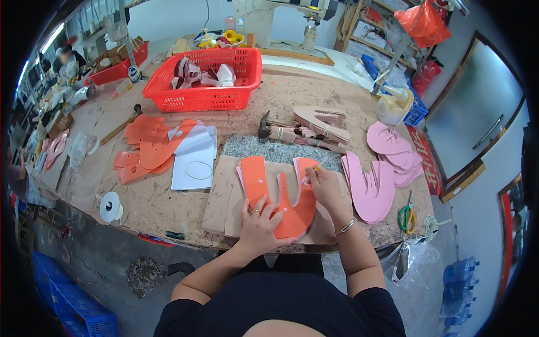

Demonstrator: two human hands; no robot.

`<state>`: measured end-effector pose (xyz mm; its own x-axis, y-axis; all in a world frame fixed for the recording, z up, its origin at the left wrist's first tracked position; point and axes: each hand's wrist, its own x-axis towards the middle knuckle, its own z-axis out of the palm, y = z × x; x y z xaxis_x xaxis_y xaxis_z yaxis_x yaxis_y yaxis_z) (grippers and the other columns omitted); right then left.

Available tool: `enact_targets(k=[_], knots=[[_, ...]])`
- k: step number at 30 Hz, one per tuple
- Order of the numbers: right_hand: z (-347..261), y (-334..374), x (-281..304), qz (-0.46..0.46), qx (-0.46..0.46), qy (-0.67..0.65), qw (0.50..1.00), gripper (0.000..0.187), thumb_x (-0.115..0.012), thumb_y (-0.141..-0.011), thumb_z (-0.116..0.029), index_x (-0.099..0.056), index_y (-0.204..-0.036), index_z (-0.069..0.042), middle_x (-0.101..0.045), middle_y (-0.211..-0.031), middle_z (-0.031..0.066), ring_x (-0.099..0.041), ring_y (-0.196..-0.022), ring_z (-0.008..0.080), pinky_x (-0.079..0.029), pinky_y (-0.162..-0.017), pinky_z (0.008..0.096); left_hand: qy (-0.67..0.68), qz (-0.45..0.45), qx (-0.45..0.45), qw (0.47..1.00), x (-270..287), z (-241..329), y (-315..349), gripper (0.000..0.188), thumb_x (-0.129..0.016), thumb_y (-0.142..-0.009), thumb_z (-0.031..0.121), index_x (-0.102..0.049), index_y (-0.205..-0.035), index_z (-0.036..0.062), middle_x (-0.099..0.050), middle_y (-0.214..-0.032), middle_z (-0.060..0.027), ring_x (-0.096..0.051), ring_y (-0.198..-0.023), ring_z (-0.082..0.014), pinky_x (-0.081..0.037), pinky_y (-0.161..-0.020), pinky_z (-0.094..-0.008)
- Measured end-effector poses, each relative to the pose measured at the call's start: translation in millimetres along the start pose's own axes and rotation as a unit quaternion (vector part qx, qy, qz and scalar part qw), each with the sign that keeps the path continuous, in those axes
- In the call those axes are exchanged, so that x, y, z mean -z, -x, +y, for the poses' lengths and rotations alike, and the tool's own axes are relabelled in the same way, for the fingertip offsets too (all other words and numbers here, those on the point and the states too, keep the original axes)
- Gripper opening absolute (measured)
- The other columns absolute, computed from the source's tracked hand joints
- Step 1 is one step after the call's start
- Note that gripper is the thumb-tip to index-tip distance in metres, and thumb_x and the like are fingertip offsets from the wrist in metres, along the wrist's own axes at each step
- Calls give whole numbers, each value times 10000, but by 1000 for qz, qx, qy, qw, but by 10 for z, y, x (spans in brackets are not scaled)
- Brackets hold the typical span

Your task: The person marks pink and orange U-shaped fabric pieces with a white marker, then stacks them on the worktable. The person also handles a stack of wooden shoe lasts, separating and restacking them.

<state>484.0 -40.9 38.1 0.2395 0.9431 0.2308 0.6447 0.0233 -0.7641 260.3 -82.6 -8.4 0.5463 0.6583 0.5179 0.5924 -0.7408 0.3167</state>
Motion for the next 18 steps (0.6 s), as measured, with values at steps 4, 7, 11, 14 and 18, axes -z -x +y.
enact_targets(k=[4,7,11,14,18], knots=[[93,-50,-18,21,54,82,995,324,-573,-982,-283,-633,-878,18,-654,-750,169,-640,-698,313,-487,-648,395,-1,-1,-3,1000,7,11,-15,715,-766,-608,661,-655,-1011,81,-579,-1223,-81,-437,-1289,-343,-220,-1048,-665],[114,-17,-33,23,78,140,987,302,-589,-970,-267,-620,-854,10,-632,-744,166,-623,-722,338,-485,-667,411,-3,-2,5,1000,-4,15,-8,717,-764,-608,663,-655,-1012,81,-581,-1219,-80,-441,-1288,-341,-223,-1045,-663],[-99,44,-20,20,33,18,999,265,-608,-959,-246,-637,-876,3,-637,-766,166,-614,-719,348,-485,-673,416,-7,-2,3,1000,-15,7,0,724,-761,-607,670,-656,-1017,82,-581,-1218,-80,-445,-1287,-338,-218,-1057,-655],[57,54,-49,69,61,-16,996,233,-602,-966,-217,-654,-910,3,-645,-783,158,-628,-710,290,-488,-669,366,-5,1,-1,1000,-7,7,-6,715,-756,-618,673,-661,-1016,87,-587,-1223,-84,-449,-1293,-341,-212,-1068,-647],[-20,361,61,33,32,-121,992,259,-540,-1013,-210,-648,-975,23,-664,-789,114,-644,-724,182,-505,-680,297,20,7,5,1000,24,2,-1,624,-719,-709,630,-683,-1004,82,-642,-1189,-104,-495,-1282,-341,-201,-1076,-646]])
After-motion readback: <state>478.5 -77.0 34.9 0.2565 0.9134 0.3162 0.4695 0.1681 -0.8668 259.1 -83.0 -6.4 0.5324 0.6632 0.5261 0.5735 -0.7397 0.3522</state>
